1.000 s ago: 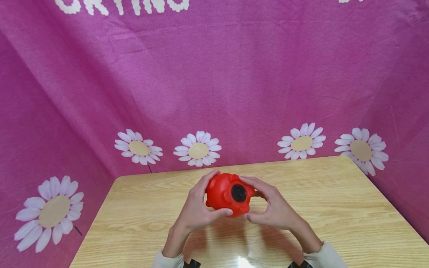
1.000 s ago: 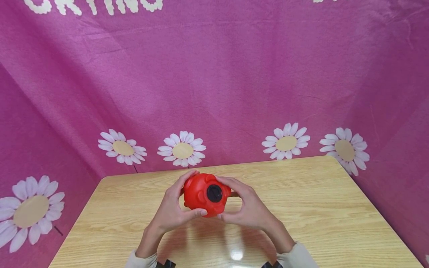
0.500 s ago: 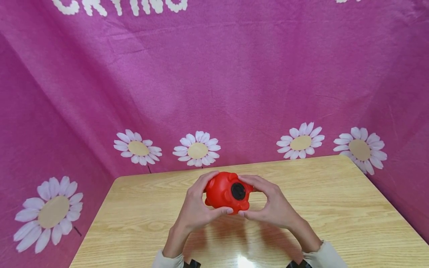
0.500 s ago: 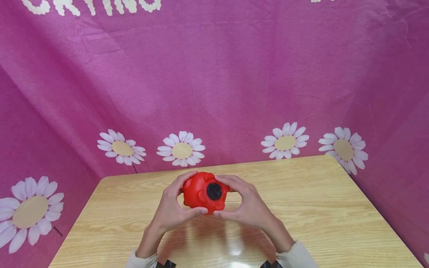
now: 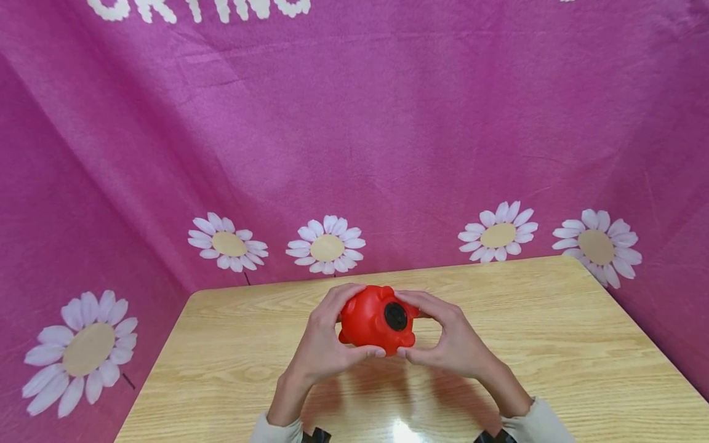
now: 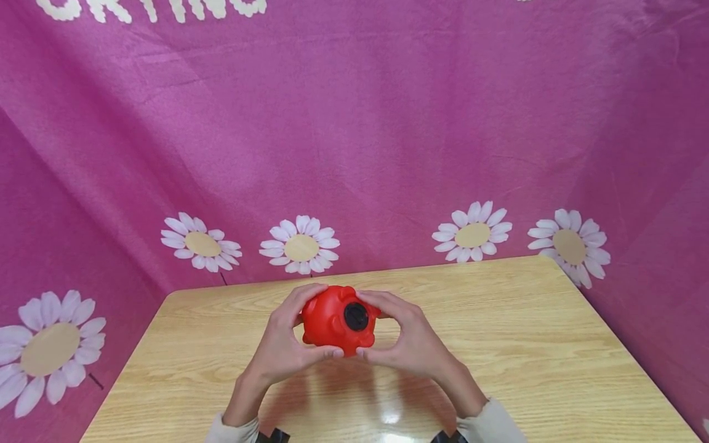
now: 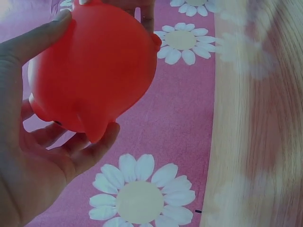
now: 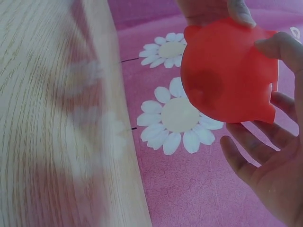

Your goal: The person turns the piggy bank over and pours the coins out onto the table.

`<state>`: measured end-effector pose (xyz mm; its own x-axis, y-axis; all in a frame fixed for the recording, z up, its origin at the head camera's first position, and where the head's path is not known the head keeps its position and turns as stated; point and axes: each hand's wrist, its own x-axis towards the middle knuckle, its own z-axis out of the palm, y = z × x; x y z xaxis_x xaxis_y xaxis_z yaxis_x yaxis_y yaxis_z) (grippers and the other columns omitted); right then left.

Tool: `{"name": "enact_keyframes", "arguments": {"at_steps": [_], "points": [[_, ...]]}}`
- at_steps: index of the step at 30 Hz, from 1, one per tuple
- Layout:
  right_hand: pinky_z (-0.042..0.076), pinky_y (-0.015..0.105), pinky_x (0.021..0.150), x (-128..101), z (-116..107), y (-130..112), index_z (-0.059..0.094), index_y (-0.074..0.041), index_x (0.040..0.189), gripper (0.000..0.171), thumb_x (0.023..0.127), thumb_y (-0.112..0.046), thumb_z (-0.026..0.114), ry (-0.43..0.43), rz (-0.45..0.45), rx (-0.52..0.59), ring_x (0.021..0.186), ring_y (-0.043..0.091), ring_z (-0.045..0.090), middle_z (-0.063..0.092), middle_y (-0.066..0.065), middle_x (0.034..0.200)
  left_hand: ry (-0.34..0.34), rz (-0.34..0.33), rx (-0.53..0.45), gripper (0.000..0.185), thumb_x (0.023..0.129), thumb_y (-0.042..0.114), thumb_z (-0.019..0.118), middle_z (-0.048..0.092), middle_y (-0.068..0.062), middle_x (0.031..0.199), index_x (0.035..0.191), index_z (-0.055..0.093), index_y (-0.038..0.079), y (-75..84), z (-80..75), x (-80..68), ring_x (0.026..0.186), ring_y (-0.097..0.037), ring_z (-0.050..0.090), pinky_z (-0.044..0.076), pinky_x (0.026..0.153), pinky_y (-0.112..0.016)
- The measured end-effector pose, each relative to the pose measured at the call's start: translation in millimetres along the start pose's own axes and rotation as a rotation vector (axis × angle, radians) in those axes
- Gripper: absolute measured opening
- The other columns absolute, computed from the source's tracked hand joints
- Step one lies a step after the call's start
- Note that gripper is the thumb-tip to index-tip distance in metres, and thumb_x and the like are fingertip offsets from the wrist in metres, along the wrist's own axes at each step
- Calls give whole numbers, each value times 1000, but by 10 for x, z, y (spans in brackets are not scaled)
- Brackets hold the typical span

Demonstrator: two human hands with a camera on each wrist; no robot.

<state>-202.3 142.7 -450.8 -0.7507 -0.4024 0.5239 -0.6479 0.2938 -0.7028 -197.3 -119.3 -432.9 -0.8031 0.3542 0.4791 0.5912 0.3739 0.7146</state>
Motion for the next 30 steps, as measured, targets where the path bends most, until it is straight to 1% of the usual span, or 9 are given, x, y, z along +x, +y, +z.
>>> {"name": "enact_keyframes", "arguments": {"at_steps": [3,9,15,17,21,22,26,30], "points": [[63,34,101,-3,-3,9,60,-24,153,84,77,-14,96,9,-2,-13,120,11,70,67,-3,146,18,8,3,91,73,28,100,61,3,149,153,56,27,14,9,3,132,-19,62,65,97,-34],[63,37,100,2,1,-4,62,-28,150,78,80,-21,95,37,16,-20,120,11,70,66,-5,146,47,42,13,89,74,27,100,61,-2,149,152,57,23,23,32,7,132,-23,63,65,96,-36],[63,36,100,4,3,-8,66,-27,147,73,80,-17,95,46,12,-5,123,13,70,67,-4,146,44,19,26,88,76,28,98,60,-1,149,152,56,23,31,50,5,132,-24,63,66,96,-38],[63,36,100,4,9,-10,66,-26,146,73,80,-16,95,45,13,-5,122,13,70,67,-3,146,38,10,39,89,75,28,99,60,-1,149,153,55,23,28,51,1,132,-24,62,66,96,-41],[64,39,99,4,18,-17,67,-25,146,73,79,-15,95,43,14,-11,118,12,71,68,-2,146,26,-13,48,90,73,28,99,59,2,149,152,54,24,23,51,-2,134,-21,60,65,97,-40],[64,40,99,3,19,-20,67,-25,146,73,79,-15,95,43,16,-10,117,12,72,68,-2,146,25,-15,44,90,73,28,99,59,2,149,152,55,24,22,50,-1,134,-21,60,65,97,-40],[63,40,99,-2,15,-23,66,-26,146,72,80,-16,94,44,24,-13,116,11,72,68,-3,146,27,-18,32,88,74,28,99,59,4,148,151,56,26,23,49,-3,134,-20,60,65,97,-37],[63,40,99,-2,11,-10,66,-26,146,71,81,-19,94,40,25,-18,117,12,72,68,-4,145,39,0,39,87,74,28,98,59,3,149,151,56,25,20,51,-6,134,-20,60,65,97,-36]]}}
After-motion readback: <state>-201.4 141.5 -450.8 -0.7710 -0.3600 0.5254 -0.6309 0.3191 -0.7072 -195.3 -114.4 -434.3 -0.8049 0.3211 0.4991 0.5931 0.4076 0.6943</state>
